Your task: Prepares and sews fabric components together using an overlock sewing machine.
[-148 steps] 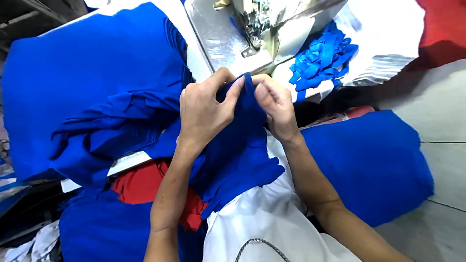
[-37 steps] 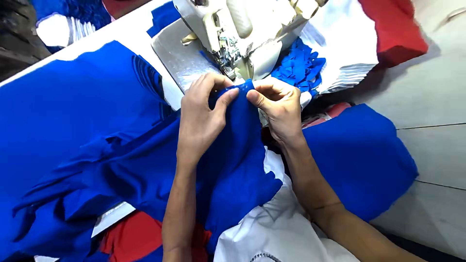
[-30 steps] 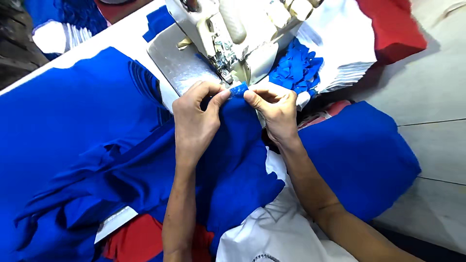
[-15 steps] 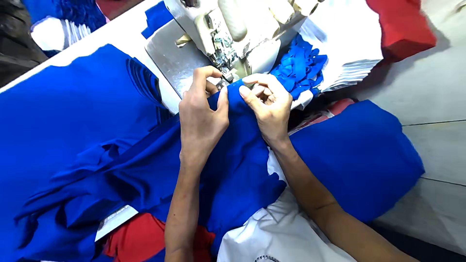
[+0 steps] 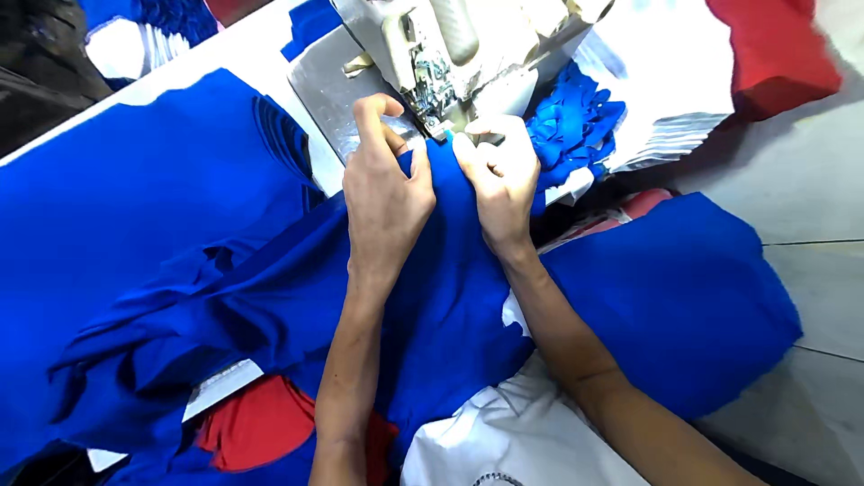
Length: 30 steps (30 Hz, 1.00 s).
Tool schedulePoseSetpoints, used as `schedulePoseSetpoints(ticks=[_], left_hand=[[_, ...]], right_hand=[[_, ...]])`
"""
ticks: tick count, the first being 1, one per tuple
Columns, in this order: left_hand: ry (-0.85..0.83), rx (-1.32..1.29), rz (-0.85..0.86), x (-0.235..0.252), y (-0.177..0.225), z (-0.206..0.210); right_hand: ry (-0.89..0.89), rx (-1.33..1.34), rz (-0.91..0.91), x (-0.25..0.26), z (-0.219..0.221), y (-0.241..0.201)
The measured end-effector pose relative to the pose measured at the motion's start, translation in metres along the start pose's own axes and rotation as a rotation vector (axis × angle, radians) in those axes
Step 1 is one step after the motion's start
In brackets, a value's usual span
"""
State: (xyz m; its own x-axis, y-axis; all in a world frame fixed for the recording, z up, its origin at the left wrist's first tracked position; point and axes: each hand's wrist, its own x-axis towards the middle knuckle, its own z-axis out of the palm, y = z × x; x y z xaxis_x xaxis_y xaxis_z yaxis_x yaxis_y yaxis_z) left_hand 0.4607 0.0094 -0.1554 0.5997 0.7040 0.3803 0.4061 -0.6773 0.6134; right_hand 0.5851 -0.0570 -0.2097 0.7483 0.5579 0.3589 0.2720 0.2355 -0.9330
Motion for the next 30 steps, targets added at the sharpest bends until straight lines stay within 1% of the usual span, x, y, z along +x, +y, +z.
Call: schedulePoseSetpoints(ticks=[2, 5, 11, 13, 14, 16, 18, 20, 22, 23, 24, 26, 28, 30], left_hand=[[0.03, -0.017, -0.024, 0.011, -0.004, 0.004], [0.084, -0.011, -0.044, 0.027, -0.011, 0.01], [0.09, 0.033, -0.038, 0.024, -0.011, 0.012], [0.027, 0.078, -0.001, 0.01, -0.008, 0.003], [0.001, 0.115, 0.023, 0.001, -0.01, -0.004], [0.011, 0.196, 0.022, -0.015, -0.024, -0.027], [0.067, 0.251, -0.045, -0.043, -0.046, -0.062], [0.178, 0.31, -0.147, -0.091, -0.072, -0.095], [0.284, 0.347, -0.217, -0.136, -0.092, -0.114], [0.326, 0.371, -0.236, -0.15, -0.098, -0.117], [0.357, 0.398, -0.241, -0.159, -0.102, -0.117], [0.41, 0.465, -0.201, -0.164, -0.11, -0.117], [0.419, 0.503, -0.159, -0.161, -0.115, -0.123], [0.436, 0.475, -0.176, -0.154, -0.118, -0.135]], right_hand=[[0.018, 0.038, -0.027, 0.006, 0.004, 0.005], [0.018, 0.06, -0.02, 0.01, 0.006, 0.007], [0.023, 0.045, -0.001, 0.011, 0.006, 0.008], [-0.003, 0.022, 0.034, 0.004, 0.0, 0.002], [-0.03, -0.023, 0.083, -0.004, -0.007, -0.004], [-0.122, -0.081, 0.158, -0.018, -0.024, -0.012], [-0.213, -0.135, 0.192, -0.027, -0.04, -0.016], [-0.276, -0.178, 0.2, -0.034, -0.051, -0.015], [-0.299, -0.22, 0.199, -0.039, -0.058, -0.012], [-0.291, -0.225, 0.196, -0.04, -0.06, -0.01], [-0.277, -0.226, 0.201, -0.042, -0.061, -0.008], [-0.26, -0.217, 0.212, -0.044, -0.063, -0.008], [-0.249, -0.188, 0.204, -0.045, -0.064, -0.008], [-0.236, -0.157, 0.206, -0.046, -0.064, -0.008]])
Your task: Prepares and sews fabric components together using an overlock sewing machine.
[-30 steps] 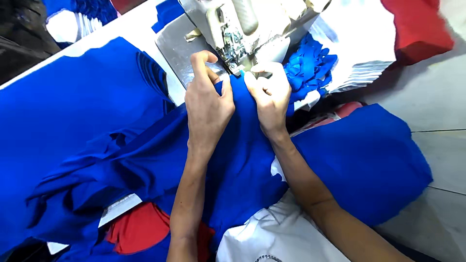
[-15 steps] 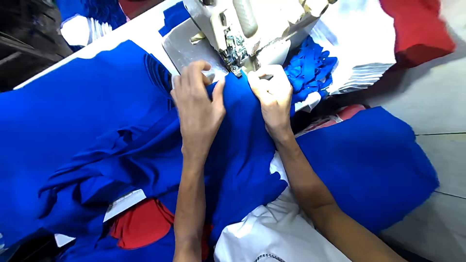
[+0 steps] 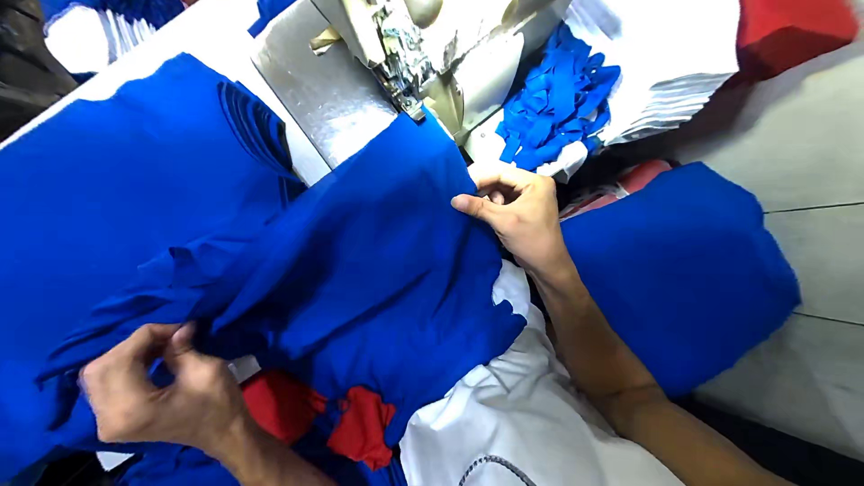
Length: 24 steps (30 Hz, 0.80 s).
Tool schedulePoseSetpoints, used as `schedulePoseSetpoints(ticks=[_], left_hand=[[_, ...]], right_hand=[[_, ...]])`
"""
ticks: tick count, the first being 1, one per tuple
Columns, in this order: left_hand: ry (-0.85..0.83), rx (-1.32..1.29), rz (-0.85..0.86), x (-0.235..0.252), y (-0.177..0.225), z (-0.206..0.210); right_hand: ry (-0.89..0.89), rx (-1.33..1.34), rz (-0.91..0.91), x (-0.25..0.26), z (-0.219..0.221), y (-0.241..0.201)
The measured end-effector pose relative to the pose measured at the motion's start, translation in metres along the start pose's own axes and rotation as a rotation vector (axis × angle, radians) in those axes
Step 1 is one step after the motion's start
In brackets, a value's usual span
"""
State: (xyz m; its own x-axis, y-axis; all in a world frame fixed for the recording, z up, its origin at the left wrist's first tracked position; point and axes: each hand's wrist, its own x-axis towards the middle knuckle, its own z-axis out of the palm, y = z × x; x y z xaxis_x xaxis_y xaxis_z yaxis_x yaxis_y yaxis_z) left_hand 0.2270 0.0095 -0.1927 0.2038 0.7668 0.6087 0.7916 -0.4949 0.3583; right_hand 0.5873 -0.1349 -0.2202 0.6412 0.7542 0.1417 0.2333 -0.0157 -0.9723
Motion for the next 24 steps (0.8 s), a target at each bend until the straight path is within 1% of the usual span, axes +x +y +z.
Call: schedulePoseSetpoints(ticks=[2, 4, 5, 6, 7, 9, 11, 13, 15, 17, 18, 21, 23, 24], left_hand=[[0.0, -0.066, -0.086, 0.015, -0.013, -0.006], [-0.058, -0.067, -0.109, 0.028, -0.024, -0.005], [-0.125, -0.033, -0.097, 0.033, -0.024, -0.004], [-0.189, -0.007, -0.104, 0.038, -0.013, -0.002], [-0.215, 0.007, -0.127, 0.039, -0.002, 0.0], [-0.158, -0.064, -0.146, 0.033, 0.009, 0.0], [-0.14, -0.195, -0.068, 0.018, 0.011, -0.005], [-0.184, -0.143, 0.016, 0.001, 0.011, -0.002], [-0.137, -0.002, 0.06, -0.01, 0.008, 0.012], [-0.057, 0.037, 0.063, -0.008, 0.002, 0.017], [-0.047, 0.014, 0.055, -0.003, 0.0, 0.014], [-0.069, -0.116, -0.027, 0.013, 0.001, -0.007], [-0.051, -0.205, -0.033, 0.021, -0.004, -0.018], [-0.043, -0.21, -0.018, 0.022, -0.004, -0.021]], right_hand=[[0.006, 0.011, 0.009, -0.001, 0.0, 0.0], [-0.002, 0.012, 0.032, -0.004, 0.002, -0.002], [-0.002, 0.012, 0.034, -0.005, 0.003, -0.001], [0.003, 0.013, 0.031, -0.006, 0.004, -0.001], [0.01, 0.015, 0.022, -0.007, 0.005, 0.0], [0.027, 0.019, 0.003, -0.008, 0.004, 0.002], [0.031, 0.003, -0.002, -0.012, 0.002, 0.002], [0.027, -0.009, 0.003, -0.014, 0.0, 0.003], [0.02, -0.019, 0.006, -0.017, -0.001, 0.005], [0.012, -0.022, 0.0, -0.017, -0.002, 0.006], [0.011, -0.021, -0.002, -0.017, -0.003, 0.006], [0.019, 0.008, -0.001, -0.017, -0.006, 0.007], [0.018, 0.022, 0.005, -0.017, -0.007, 0.006], [0.017, 0.023, 0.006, -0.017, -0.008, 0.007]])
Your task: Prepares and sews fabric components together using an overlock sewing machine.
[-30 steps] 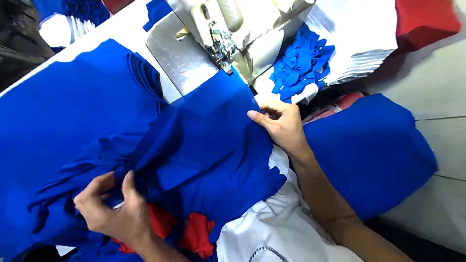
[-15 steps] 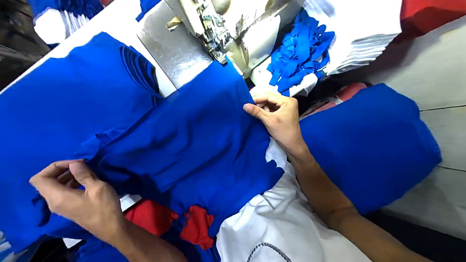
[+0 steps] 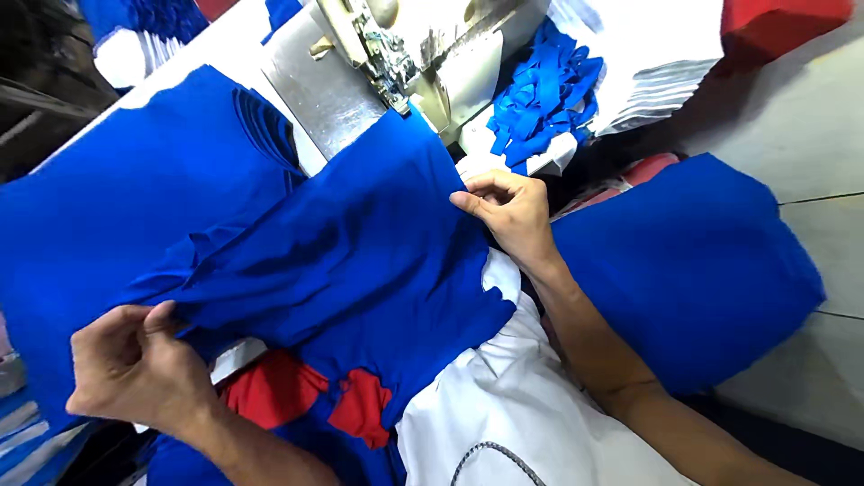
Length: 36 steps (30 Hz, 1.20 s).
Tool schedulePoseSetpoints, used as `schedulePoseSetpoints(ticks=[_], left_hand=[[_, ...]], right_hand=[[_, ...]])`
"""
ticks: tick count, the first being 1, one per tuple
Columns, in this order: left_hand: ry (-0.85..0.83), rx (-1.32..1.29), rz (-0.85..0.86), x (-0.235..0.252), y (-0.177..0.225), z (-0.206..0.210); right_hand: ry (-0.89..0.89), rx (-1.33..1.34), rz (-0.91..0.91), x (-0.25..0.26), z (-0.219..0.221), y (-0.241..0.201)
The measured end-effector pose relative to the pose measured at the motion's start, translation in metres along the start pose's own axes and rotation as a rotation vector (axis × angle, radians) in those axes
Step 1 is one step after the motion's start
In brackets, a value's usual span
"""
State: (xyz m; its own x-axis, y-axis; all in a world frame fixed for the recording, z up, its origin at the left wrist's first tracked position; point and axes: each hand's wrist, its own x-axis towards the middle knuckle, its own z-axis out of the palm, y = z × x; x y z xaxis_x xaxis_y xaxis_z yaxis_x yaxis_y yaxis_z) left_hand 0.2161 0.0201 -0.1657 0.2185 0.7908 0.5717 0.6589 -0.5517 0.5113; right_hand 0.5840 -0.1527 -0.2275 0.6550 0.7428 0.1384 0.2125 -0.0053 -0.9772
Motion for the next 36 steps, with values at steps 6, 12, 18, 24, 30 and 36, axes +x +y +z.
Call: schedulePoseSetpoints(ticks=[6, 12, 18, 24, 30, 36], left_hand=[[-0.209, 0.036, 0.197, -0.002, 0.005, 0.003], [-0.173, 0.093, 0.136, 0.004, 0.0, 0.032], [-0.17, 0.072, 0.111, 0.018, -0.016, 0.011], [-0.042, 0.338, 0.049, 0.018, -0.006, 0.018], [-0.157, 0.342, -0.057, 0.014, 0.0, 0.025], [0.144, -0.027, -0.246, -0.052, 0.032, 0.03]], right_hand=[[-0.041, -0.048, -0.028, 0.005, 0.001, 0.005], [-0.046, -0.059, -0.039, 0.01, 0.004, 0.004], [-0.033, -0.052, -0.037, 0.004, 0.002, 0.003], [-0.01, -0.007, -0.039, -0.002, 0.006, 0.001], [0.008, 0.019, 0.025, -0.009, 0.008, -0.003], [-0.009, -0.014, 0.041, -0.009, 0.005, 0.0]])
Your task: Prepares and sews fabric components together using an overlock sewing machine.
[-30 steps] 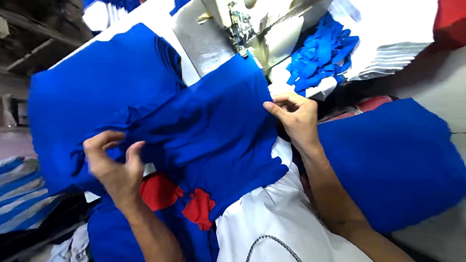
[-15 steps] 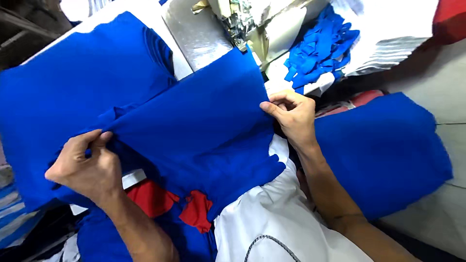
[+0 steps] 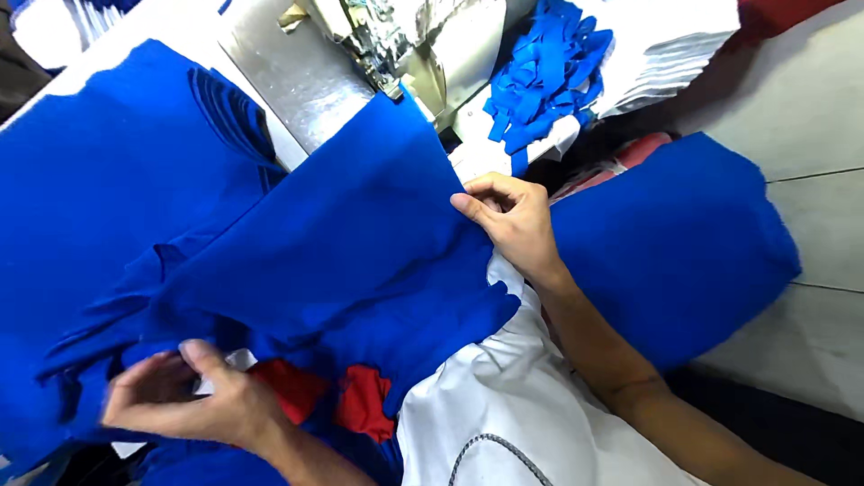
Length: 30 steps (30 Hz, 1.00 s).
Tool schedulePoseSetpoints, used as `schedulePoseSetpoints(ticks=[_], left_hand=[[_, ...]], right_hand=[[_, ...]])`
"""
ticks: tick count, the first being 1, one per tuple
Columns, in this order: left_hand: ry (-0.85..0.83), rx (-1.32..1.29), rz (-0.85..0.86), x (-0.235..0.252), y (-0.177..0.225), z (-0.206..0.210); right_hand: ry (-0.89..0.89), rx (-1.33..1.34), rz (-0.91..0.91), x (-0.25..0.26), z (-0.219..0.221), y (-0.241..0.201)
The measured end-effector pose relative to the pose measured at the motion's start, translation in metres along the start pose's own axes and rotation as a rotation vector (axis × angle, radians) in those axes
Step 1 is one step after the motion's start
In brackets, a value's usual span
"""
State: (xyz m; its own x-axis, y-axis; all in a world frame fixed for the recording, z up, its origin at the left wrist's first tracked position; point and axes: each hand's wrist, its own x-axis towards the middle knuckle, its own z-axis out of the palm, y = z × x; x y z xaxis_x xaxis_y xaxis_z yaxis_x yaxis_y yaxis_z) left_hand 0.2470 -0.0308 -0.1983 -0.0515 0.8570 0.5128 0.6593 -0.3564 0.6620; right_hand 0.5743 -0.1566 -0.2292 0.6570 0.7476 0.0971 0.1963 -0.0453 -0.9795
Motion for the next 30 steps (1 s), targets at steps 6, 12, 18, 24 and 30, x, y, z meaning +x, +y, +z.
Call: schedulePoseSetpoints(ticks=[6, 12, 18, 24, 30], left_hand=[[-0.125, 0.166, -0.335, -0.049, 0.0, 0.025], [-0.227, 0.073, -0.337, -0.022, 0.018, 0.021], [-0.335, -0.789, -0.608, 0.0, 0.025, 0.022], [-0.428, -0.884, -0.654, 0.001, 0.012, 0.024], [-0.313, -0.81, -0.52, 0.005, 0.01, 0.036]], right_hand=[[-0.032, -0.048, 0.029, -0.006, -0.004, 0.0], [-0.007, -0.053, 0.028, -0.006, -0.009, 0.004], [0.001, -0.006, -0.009, -0.006, -0.018, 0.008], [0.015, 0.013, 0.013, -0.007, -0.018, 0.012], [0.018, 0.046, 0.017, -0.005, -0.016, 0.018]])
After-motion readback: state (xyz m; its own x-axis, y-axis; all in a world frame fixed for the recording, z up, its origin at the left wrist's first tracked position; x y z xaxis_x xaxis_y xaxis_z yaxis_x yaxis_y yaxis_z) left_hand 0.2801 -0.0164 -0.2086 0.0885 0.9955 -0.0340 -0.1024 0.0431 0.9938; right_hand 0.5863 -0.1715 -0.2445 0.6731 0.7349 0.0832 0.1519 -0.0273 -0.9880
